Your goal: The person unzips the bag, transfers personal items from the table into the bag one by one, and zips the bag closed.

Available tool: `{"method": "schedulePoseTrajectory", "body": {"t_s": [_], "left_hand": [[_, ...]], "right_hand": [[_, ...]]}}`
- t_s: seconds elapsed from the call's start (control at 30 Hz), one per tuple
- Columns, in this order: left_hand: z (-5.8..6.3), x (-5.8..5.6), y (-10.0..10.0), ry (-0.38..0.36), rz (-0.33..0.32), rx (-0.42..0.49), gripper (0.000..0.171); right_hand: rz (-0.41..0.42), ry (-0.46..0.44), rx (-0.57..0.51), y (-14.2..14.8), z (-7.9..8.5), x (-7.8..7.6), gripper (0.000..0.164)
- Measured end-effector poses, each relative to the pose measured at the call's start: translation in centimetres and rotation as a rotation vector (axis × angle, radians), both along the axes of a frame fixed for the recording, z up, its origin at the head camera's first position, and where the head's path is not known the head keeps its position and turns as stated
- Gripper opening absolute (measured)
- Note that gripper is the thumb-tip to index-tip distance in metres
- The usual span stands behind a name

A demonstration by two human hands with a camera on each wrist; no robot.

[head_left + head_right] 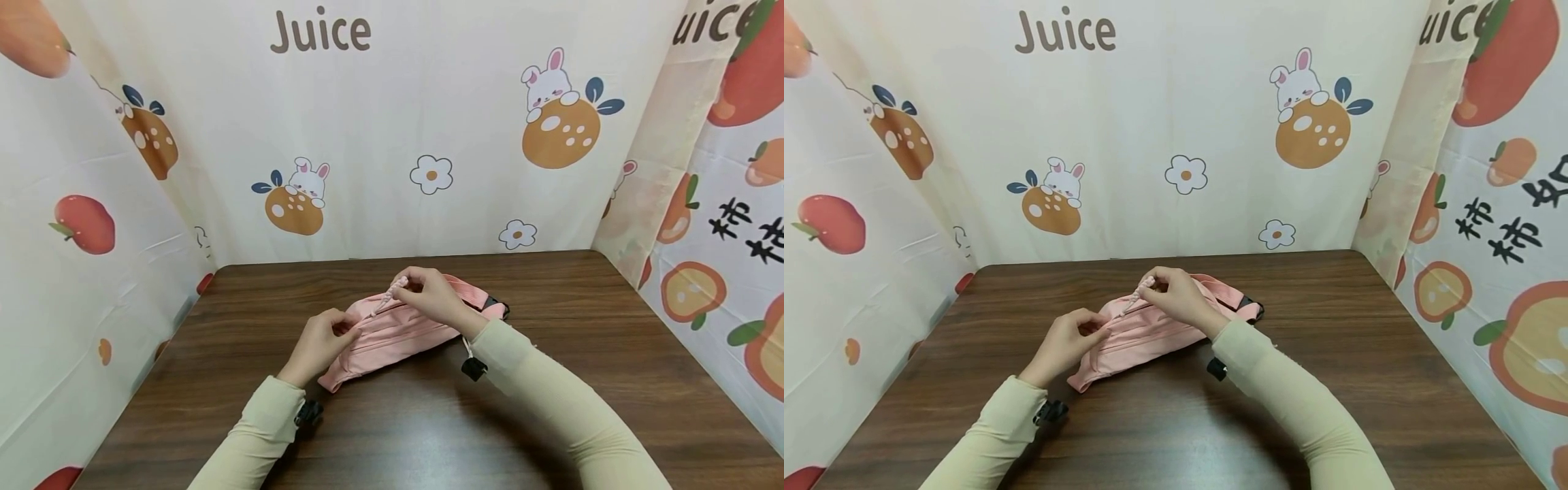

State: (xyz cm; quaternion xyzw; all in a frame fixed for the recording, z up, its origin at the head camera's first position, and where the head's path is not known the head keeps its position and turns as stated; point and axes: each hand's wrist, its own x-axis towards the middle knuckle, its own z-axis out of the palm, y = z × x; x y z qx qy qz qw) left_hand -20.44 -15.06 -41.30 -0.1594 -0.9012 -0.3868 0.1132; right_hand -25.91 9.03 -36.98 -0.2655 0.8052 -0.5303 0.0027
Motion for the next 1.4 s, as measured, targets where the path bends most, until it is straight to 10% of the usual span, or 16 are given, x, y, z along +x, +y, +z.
{"method": "schedulePoseTrajectory", "body": {"t_s": [1.4], "left_hand": [[0.1, -0.2, -0.9, 0.036, 0.04, 0.015, 0.005]], "right_hand": [[-0.284, 0.026, 0.092, 8.0, -1.3, -1.4, 0.015]]}}
